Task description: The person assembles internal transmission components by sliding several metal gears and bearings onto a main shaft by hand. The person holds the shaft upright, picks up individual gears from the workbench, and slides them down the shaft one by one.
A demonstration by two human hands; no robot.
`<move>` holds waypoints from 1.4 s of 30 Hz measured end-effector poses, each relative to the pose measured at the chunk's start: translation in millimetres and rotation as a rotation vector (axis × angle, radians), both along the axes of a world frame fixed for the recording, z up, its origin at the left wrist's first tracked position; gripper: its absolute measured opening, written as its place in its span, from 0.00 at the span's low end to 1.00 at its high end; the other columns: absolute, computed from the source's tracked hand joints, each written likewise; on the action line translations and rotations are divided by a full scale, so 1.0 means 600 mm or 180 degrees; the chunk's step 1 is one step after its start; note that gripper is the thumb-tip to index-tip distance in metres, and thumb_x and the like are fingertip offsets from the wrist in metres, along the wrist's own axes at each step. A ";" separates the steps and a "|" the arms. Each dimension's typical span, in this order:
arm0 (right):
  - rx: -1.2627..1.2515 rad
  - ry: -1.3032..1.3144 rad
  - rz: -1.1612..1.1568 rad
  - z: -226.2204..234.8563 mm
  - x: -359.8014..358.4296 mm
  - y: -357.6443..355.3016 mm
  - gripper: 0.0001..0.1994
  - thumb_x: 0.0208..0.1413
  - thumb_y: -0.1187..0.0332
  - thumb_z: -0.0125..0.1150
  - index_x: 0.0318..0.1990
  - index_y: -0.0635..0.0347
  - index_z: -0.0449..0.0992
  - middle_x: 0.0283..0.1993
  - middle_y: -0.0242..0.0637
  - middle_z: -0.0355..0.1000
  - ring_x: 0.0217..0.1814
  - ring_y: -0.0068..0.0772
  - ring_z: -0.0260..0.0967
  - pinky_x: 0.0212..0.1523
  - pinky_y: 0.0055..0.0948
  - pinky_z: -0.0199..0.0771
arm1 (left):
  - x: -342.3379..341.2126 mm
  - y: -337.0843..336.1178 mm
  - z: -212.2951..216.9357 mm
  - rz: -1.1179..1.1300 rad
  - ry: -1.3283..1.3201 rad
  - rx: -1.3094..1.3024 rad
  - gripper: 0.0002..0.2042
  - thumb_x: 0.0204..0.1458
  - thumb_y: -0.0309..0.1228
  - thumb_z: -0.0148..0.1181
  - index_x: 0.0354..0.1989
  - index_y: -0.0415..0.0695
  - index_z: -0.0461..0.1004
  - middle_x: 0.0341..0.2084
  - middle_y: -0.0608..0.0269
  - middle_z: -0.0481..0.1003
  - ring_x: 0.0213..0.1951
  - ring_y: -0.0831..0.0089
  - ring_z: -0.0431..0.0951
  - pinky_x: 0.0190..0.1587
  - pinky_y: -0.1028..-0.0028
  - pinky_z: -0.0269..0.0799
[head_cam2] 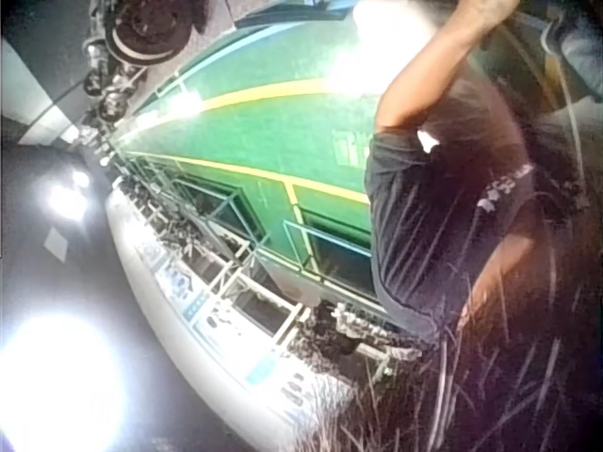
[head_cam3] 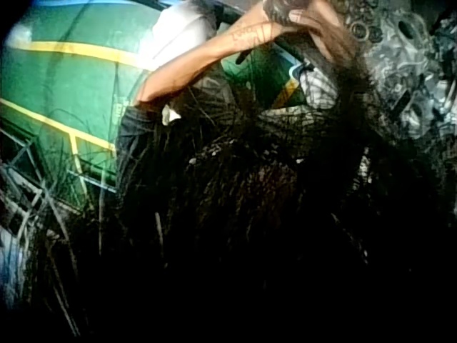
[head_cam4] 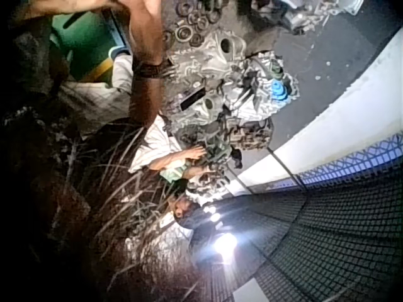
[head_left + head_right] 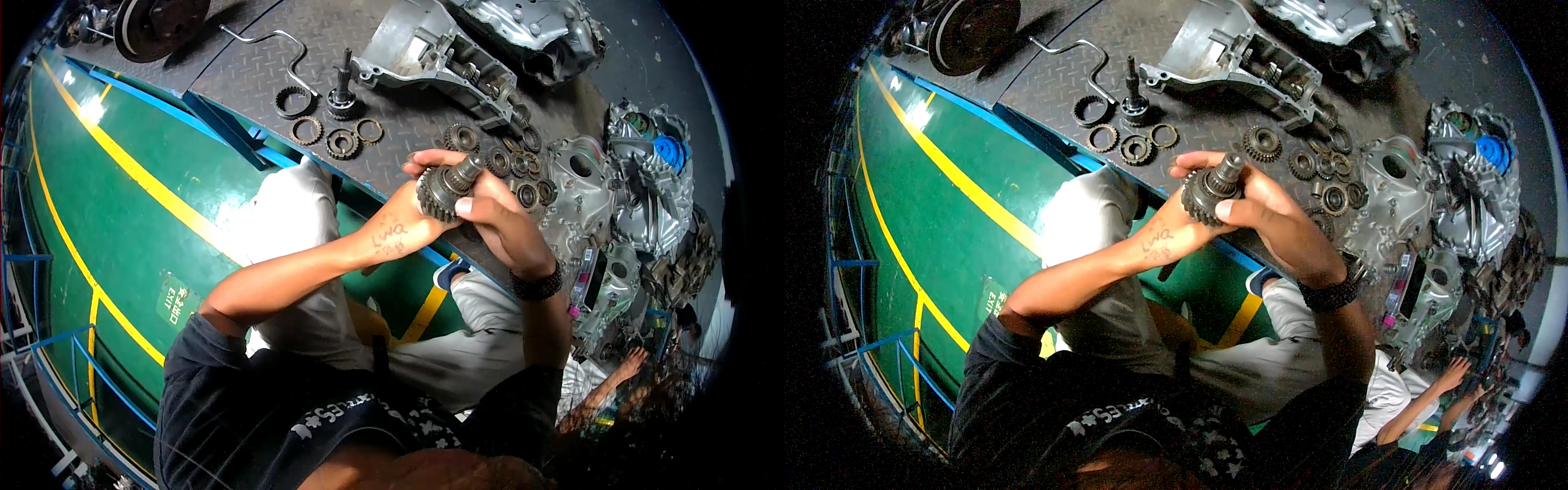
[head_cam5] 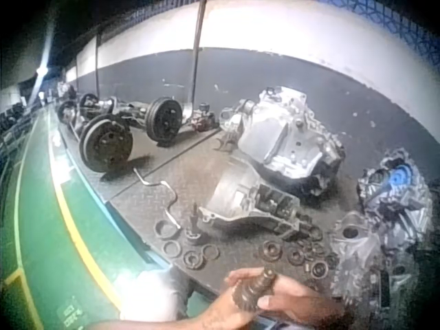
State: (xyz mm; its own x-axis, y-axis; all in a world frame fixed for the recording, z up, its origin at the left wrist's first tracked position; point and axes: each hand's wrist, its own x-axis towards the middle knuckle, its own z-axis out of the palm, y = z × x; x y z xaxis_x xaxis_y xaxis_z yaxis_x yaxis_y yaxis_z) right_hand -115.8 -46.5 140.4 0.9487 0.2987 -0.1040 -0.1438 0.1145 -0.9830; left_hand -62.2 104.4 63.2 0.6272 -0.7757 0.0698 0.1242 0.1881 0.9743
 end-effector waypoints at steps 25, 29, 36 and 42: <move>-0.0246 0.0299 -0.0484 -0.025 -0.067 0.047 0.19 0.48 0.61 0.58 0.46 0.61 0.75 0.67 0.48 0.63 0.70 0.40 0.60 0.72 0.36 0.52 | -0.064 0.043 -0.040 0.0012 0.0028 0.0011 0.19 0.46 0.22 0.63 0.50 0.40 0.75 0.43 0.59 0.80 0.47 0.70 0.80 0.52 0.71 0.75; -0.0155 0.0437 -0.0282 -0.038 -0.059 0.035 0.25 0.53 0.60 0.59 0.58 0.61 0.72 0.69 0.47 0.62 0.70 0.39 0.60 0.72 0.38 0.53 | -0.074 0.046 -0.069 -0.0078 0.0280 -0.0082 0.20 0.46 0.21 0.61 0.52 0.39 0.75 0.44 0.58 0.80 0.47 0.69 0.80 0.52 0.70 0.75; -0.1689 -0.0572 -0.0613 -0.050 0.041 0.010 0.27 0.64 0.67 0.60 0.70 0.60 0.64 0.69 0.46 0.64 0.72 0.44 0.62 0.71 0.39 0.59 | -0.023 0.075 -0.048 -0.0074 0.0634 -0.0246 0.07 0.58 0.19 0.62 0.43 0.40 0.77 0.40 0.66 0.79 0.44 0.77 0.78 0.51 0.74 0.74; -0.3476 -0.1973 -0.0100 -0.162 0.159 0.057 0.28 0.59 0.63 0.65 0.67 0.56 0.68 0.67 0.43 0.67 0.68 0.50 0.64 0.68 0.45 0.64 | 0.002 0.117 -0.045 -0.0513 0.0560 0.0033 0.05 0.59 0.24 0.64 0.42 0.42 0.75 0.38 0.68 0.78 0.46 0.76 0.75 0.56 0.71 0.70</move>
